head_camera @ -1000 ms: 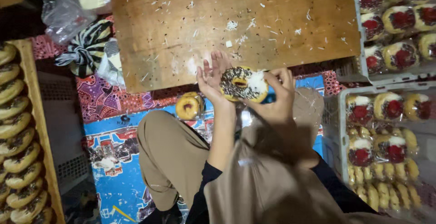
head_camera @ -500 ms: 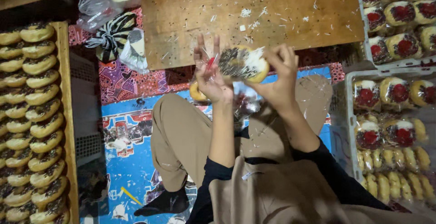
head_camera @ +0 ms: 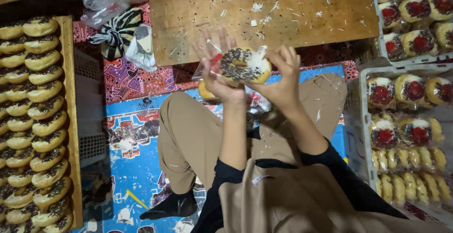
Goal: The person sits on the floor and repeatedly picks up round pastries from a wooden board, places them into small plastic bags, and arranges the packaged items into a nearby crate.
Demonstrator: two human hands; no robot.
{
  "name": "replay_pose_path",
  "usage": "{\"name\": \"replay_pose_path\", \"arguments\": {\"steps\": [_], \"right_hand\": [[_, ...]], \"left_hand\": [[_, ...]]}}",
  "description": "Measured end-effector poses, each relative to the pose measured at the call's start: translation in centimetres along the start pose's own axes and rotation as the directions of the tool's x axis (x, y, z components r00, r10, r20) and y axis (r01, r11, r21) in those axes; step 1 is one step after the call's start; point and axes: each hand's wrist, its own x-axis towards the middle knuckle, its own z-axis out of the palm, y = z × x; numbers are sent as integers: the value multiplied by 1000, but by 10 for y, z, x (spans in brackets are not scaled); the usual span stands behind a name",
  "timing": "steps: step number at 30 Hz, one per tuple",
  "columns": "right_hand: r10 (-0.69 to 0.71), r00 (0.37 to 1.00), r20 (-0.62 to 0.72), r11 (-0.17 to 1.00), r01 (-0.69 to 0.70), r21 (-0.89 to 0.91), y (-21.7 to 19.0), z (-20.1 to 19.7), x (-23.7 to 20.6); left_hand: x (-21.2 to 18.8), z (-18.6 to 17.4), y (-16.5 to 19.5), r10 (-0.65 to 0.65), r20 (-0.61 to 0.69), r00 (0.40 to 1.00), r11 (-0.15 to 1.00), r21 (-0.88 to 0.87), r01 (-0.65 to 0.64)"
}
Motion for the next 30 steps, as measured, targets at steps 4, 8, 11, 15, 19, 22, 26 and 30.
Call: {"name": "replay_pose_path", "arguments": {"steps": [4, 8, 11, 15, 19, 22, 26, 30], "right_hand": [[23, 995, -94, 1000, -24, -10, -4, 23, -7], [-5, 994, -106, 999, 0, -53, -1, 31, -10], [59, 997, -59, 972, -71, -225, 6, 27, -10], [-41, 940, 339, 998, 51, -22, 22, 22, -9], [-50, 915, 400, 985, -21, 172, 38, 18, -7], [-64, 953, 295, 994, 36, 101, 35, 16, -11], [139, 923, 360, 865, -290, 409, 12, 4, -15], [117, 992, 41, 889, -123, 441, -13, -6, -8]], "left_hand": [[-11, 3, -22, -60, 173, 983, 998, -11, 63], [-14, -37, -21, -209, 353, 912, 977, 34, 210], [-13, -82, 7, -286, -158, 945, 940, 145, 308], [-3, -118, 27, -204, -424, 883, 937, 176, 301], [-10, -116, 17, -246, -252, 936, 920, 242, 307], [-16, -104, 11, -271, -393, 879, 941, 85, 328], [-22, -91, 13, -303, -362, 882, 944, 12, 330], [-47, -71, 5, -176, -446, 878, 894, 302, 332]]}}
